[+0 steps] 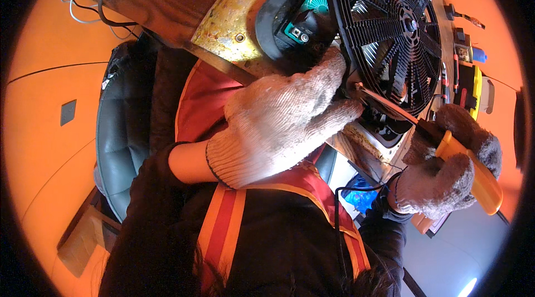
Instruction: The person uses a screwdriver to remove screws from a black fan grille attached to a white appliance housing on a wooden workbench. After removing the grille, the person places it aside and reaches under the workbench to retrieve a black plastic component, then returns to the workbench area.
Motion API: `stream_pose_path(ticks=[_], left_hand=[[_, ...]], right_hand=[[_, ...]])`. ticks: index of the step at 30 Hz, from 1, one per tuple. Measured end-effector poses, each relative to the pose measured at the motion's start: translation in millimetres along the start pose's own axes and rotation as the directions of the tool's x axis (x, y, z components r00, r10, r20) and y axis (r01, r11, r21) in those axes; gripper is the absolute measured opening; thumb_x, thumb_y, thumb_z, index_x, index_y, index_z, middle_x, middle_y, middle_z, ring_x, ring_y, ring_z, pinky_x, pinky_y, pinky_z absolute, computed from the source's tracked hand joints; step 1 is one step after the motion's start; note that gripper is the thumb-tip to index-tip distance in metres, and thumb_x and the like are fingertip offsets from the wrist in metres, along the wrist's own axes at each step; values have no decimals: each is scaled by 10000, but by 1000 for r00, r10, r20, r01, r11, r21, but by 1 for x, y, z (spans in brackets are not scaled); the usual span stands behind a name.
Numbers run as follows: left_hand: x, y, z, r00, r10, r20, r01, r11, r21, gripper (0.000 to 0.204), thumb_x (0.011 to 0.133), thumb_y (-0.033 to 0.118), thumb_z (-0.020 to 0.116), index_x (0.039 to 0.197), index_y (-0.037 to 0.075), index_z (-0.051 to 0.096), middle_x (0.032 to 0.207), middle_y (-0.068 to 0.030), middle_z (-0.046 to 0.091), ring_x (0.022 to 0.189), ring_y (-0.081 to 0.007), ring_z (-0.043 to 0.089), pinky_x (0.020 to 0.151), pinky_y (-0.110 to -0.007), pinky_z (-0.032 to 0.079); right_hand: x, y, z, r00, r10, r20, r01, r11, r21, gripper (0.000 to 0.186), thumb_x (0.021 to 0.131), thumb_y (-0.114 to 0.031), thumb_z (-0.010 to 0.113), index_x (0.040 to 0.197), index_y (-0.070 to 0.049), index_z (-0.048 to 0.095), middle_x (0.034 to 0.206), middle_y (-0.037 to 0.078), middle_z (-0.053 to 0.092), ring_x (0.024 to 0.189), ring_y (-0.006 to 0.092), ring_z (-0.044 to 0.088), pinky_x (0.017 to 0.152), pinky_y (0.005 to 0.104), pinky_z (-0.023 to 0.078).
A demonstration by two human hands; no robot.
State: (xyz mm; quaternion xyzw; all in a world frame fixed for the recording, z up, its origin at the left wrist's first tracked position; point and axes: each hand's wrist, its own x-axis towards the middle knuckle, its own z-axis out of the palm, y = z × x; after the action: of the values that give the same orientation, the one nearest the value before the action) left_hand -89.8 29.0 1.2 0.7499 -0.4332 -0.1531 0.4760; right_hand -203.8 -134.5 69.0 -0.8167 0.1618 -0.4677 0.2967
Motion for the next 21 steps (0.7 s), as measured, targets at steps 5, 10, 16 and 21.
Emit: stream_pose_path(ticks=[5,10,16,21], left_hand=[[6,4,5,967,-237,95,238,971,-3,560,865,449,671,1276,78,581,1061,-125,692,831,-303,698,686,-397,547],[2,-3,14,998,53,-38,-40,957,288,585,862,502,640,1269,86,580,981,-104,702,711,-280,690,567,-372,533],[-2,-13,22,983,181,36,-181,901,394,458,888,384,562,1266,128,598,1048,-104,630,779,-241,655,584,-339,529],[-4,-15,24,976,214,38,-213,904,372,426,900,342,533,1267,137,599,1082,-110,610,801,-232,648,592,-332,529]], right_hand=[[-7,7,6,996,-67,-60,65,998,-24,411,939,-303,580,1180,23,517,1015,229,672,725,261,698,619,307,594],[30,-8,9,975,112,193,-120,992,34,428,933,-298,611,1209,19,530,1053,224,669,859,283,700,729,367,604],[52,-5,3,827,82,556,-219,958,185,533,936,-366,581,1286,33,530,1214,255,602,1094,315,644,915,446,558],[23,7,8,934,-109,339,22,968,251,508,899,-280,638,1285,27,514,1160,277,617,1025,346,660,865,462,576]])
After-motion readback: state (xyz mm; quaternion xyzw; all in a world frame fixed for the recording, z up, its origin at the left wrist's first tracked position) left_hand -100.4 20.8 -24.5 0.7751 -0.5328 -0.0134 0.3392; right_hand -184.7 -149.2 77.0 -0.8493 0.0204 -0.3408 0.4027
